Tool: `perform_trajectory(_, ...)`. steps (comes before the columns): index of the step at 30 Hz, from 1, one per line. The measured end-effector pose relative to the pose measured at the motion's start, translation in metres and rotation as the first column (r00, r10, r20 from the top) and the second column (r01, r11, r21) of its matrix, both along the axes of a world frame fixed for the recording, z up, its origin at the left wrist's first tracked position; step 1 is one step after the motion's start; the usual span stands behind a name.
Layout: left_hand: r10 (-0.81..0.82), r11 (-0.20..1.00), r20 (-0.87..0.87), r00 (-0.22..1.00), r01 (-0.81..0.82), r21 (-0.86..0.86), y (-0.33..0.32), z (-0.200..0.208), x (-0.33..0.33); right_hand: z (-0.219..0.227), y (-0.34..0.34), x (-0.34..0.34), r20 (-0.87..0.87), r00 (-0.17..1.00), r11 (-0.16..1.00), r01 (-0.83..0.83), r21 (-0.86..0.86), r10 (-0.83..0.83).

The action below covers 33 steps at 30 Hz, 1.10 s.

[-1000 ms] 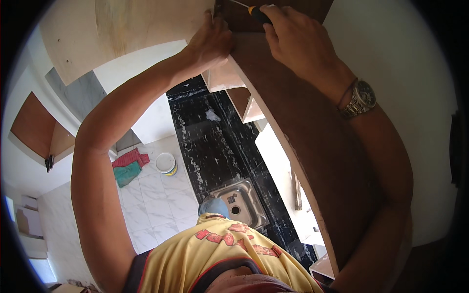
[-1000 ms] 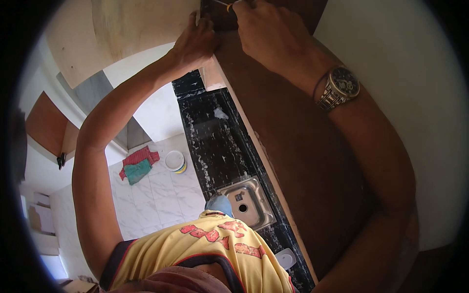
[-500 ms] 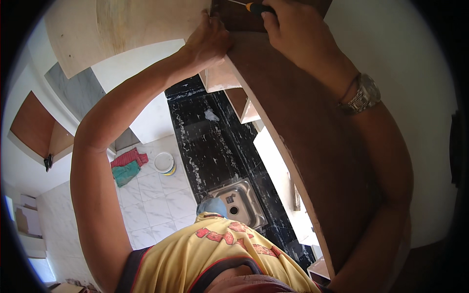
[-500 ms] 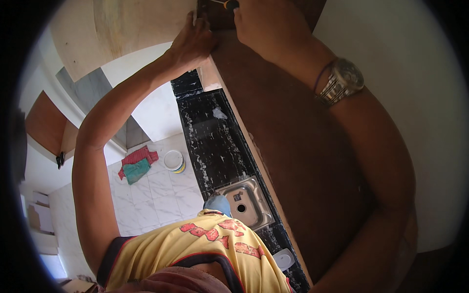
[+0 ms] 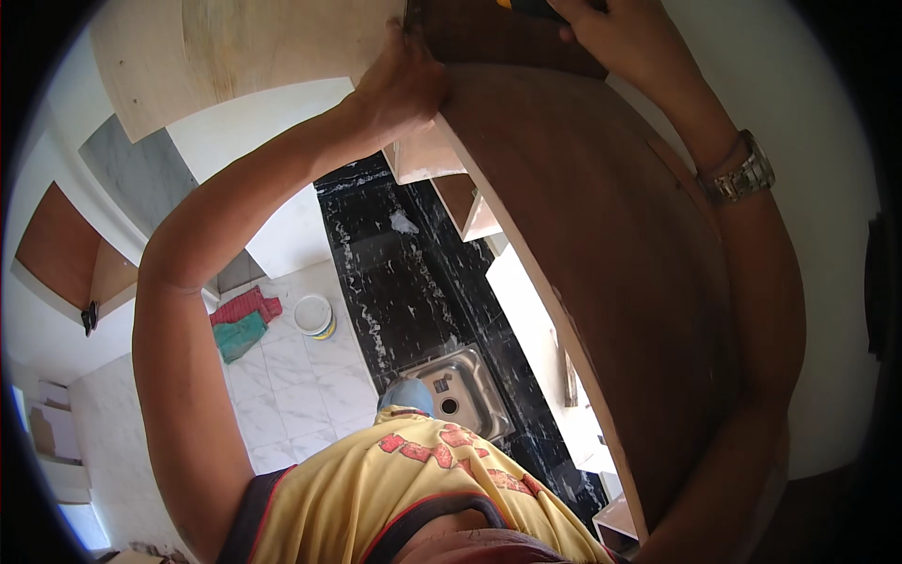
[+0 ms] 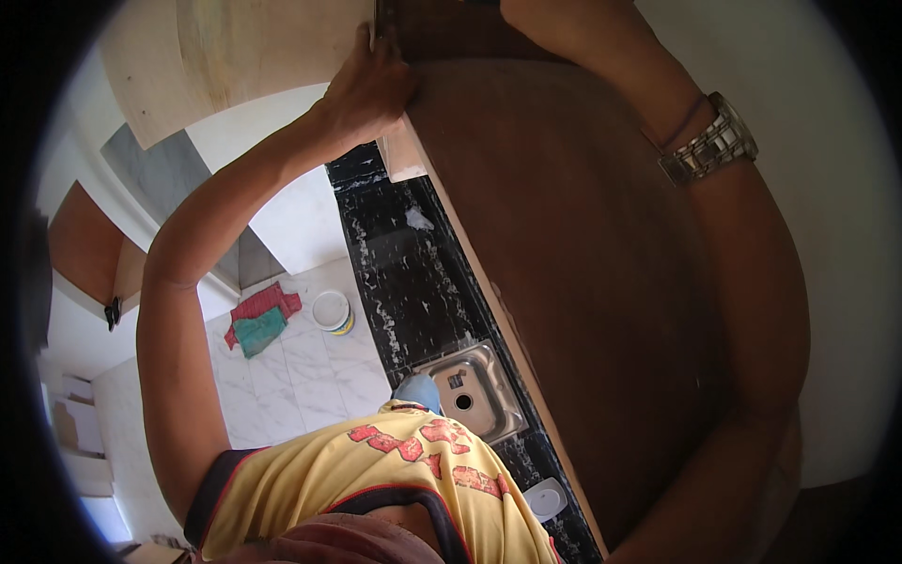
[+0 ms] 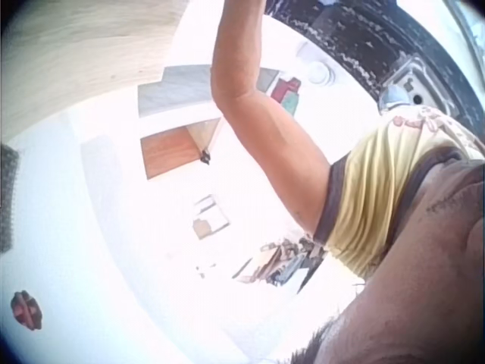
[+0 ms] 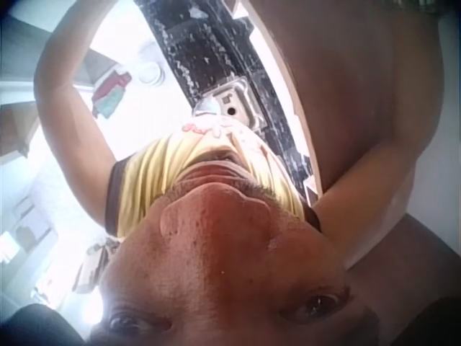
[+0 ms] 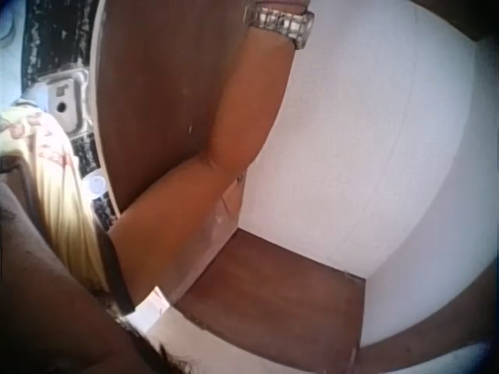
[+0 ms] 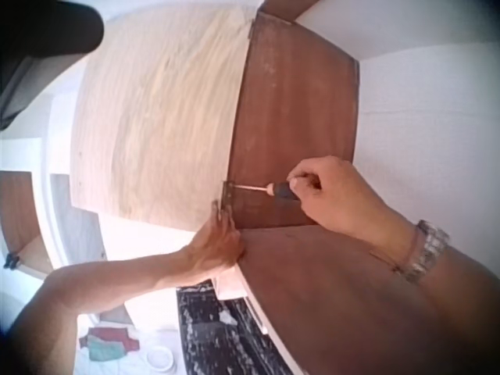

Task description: The person uses a screwdriver to drive screws into a metal hinge on a wooden cabinet, then closes the cabinet door and checks its fit.

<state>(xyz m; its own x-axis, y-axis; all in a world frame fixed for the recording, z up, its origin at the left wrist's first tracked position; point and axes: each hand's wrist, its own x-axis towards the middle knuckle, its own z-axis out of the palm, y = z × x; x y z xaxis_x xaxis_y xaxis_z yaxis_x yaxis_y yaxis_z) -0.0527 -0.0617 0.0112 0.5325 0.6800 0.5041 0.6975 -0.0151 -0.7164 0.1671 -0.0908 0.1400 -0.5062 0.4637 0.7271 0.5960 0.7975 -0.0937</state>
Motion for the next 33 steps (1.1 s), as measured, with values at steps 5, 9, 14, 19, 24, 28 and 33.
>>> perform_trajectory(5, -0.035, 0.999, 0.029, 0.999, 0.035, -0.001, 0.003, 0.0, 0.0, -0.011, -0.022, -0.005, 0.253, 0.959, 0.92, 0.019, 0.391, -0.128)
perform_trajectory(9, -0.114, 0.992, -0.019, 0.993, 0.115, 0.058, 0.013, -0.003, -0.015, -0.036, -0.033, -0.021, 0.378, 0.876, 0.863, 0.08, 0.5, -0.3)
perform_trajectory(14, -0.105, 0.99, -0.066, 0.992, 0.111, 0.084, 0.028, 0.004, -0.019, -0.034, -0.02, -0.034, 0.258, 0.943, 0.915, 0.094, 0.392, -0.208)
perform_trajectory(19, -0.073, 0.995, 0.022, 0.997, 0.074, -0.069, 0.023, 0.01, -0.011, -0.029, -0.003, -0.029, -0.167, 0.985, 0.987, 0.016, -0.163, -0.043)
perform_trajectory(24, -0.135, 0.988, -0.045, 0.99, 0.138, 0.063, 0.028, 0.007, -0.024, -0.043, -0.012, -0.033, 0.388, 0.854, 0.902, 0.189, 0.388, -0.346)
perform_trajectory(28, -0.147, 0.988, -0.036, 0.988, 0.149, 0.046, 0.029, 0.009, -0.02, -0.045, 0.003, -0.036, 0.093, 0.973, 0.978, 0.211, 0.006, -0.21)
perform_trajectory(33, -0.077, 0.995, -0.025, 0.997, 0.075, -0.07, 0.026, 0.012, -0.013, -0.049, 0.011, -0.02, 0.241, 0.927, 0.901, 0.176, 0.396, -0.286)
